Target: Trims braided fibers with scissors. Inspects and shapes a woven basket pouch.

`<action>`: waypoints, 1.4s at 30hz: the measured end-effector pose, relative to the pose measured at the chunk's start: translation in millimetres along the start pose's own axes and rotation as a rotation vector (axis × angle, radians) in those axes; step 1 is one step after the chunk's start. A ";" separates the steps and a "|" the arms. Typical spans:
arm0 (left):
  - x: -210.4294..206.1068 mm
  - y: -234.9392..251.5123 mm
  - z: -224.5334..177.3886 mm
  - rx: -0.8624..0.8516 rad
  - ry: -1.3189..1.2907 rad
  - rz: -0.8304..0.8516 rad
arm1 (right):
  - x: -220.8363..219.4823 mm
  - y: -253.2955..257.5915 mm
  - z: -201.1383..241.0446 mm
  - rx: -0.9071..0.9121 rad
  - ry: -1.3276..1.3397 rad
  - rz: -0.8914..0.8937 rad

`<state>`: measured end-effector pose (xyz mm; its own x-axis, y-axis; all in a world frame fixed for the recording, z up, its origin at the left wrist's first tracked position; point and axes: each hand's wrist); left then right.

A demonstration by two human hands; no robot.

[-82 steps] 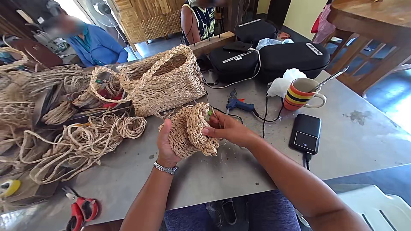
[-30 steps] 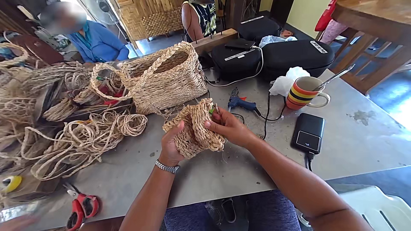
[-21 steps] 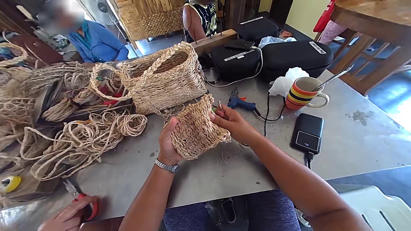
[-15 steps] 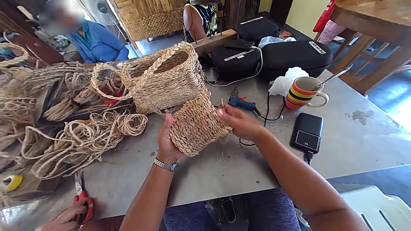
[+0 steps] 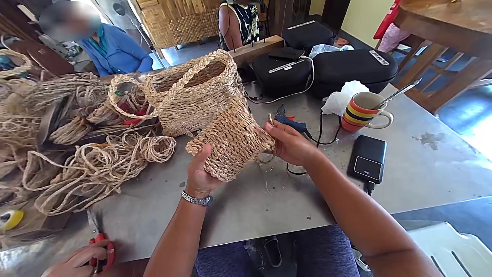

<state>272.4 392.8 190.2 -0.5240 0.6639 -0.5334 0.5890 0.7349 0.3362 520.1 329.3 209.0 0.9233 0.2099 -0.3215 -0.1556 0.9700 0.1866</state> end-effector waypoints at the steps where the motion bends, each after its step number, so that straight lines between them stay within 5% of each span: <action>1: 0.8 0.5 -1.7 -0.005 0.009 -0.021 | 4.8 0.9 1.5 -0.002 0.075 0.054; 5: 3.3 2.1 -4.0 -0.019 -0.024 0.004 | 15.4 2.2 1.6 0.055 0.164 0.205; 26: 8.1 -1.2 0.1 0.032 0.154 0.030 | -3.5 -1.7 -11.8 -0.030 -0.023 -0.049; 32: 13.6 4.4 -5.9 -0.019 0.117 -0.010 | 2.6 -2.2 1.1 -0.071 0.073 0.128; 42: 21.0 2.6 -7.9 0.017 -0.007 0.144 | -7.1 -0.3 -6.7 0.004 -0.098 0.087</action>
<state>258.1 409.7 186.0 -0.4290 0.7616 -0.4856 0.6684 0.6293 0.3965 511.2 328.3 205.0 0.9363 0.2798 -0.2121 -0.2351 0.9483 0.2130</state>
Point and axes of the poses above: each hand's wrist, its own y-axis towards the middle knuckle, its own x-axis out of the back of the hand, z = x × y, and after that the axes turned 3 degrees about y, right-handed
